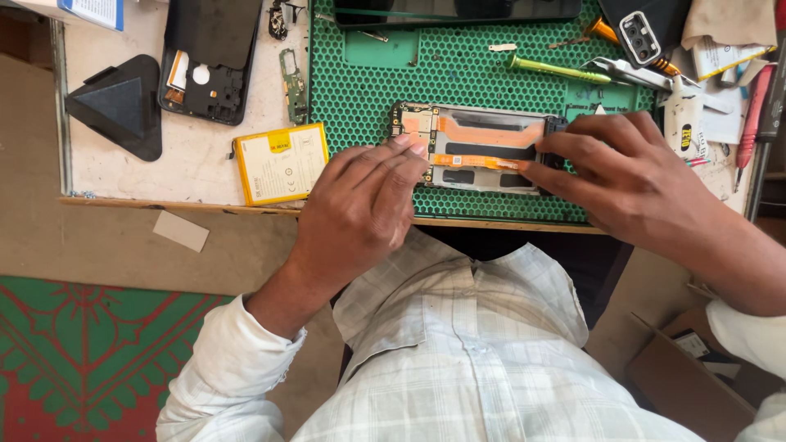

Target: The person applies adhesive along the edges of a smartphone frame, then installs a new display assembly and a battery into the phone chassis. The person handles the phone frame, display, battery, and adhesive bottle on a workbench with tools.

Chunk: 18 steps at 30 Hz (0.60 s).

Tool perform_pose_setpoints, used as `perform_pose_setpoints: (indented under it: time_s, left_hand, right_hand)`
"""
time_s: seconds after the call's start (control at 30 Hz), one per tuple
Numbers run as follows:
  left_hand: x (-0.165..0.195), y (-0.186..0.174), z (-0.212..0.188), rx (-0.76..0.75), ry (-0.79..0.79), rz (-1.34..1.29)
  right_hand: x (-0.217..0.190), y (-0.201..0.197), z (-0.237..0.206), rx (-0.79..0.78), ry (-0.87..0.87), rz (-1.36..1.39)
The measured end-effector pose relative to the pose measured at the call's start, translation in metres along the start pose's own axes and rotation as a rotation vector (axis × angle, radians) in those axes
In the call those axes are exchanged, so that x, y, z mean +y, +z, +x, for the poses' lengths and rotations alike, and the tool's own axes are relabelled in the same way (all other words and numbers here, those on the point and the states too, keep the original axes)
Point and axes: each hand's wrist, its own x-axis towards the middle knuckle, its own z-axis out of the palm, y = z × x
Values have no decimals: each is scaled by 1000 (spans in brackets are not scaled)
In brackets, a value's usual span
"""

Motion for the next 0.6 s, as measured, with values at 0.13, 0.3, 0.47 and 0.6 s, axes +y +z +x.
perform_pose_setpoints:
  time_s: [0.13,0.3,0.47,0.6]
  left_hand:
    - [2,0,4,8,-2,17]
    - [4,-2,11,-13,-4,37]
    - [5,-3,24,-63,21,77]
    - [6,-5,33,-109,29,107]
  right_hand:
    - [-1,4,7,53,-36,-5]
    - [0,10,22,89,-69,34]
    - [-3,10,38,82,-95,49]
    - [-4,4,45,57,-92,56]
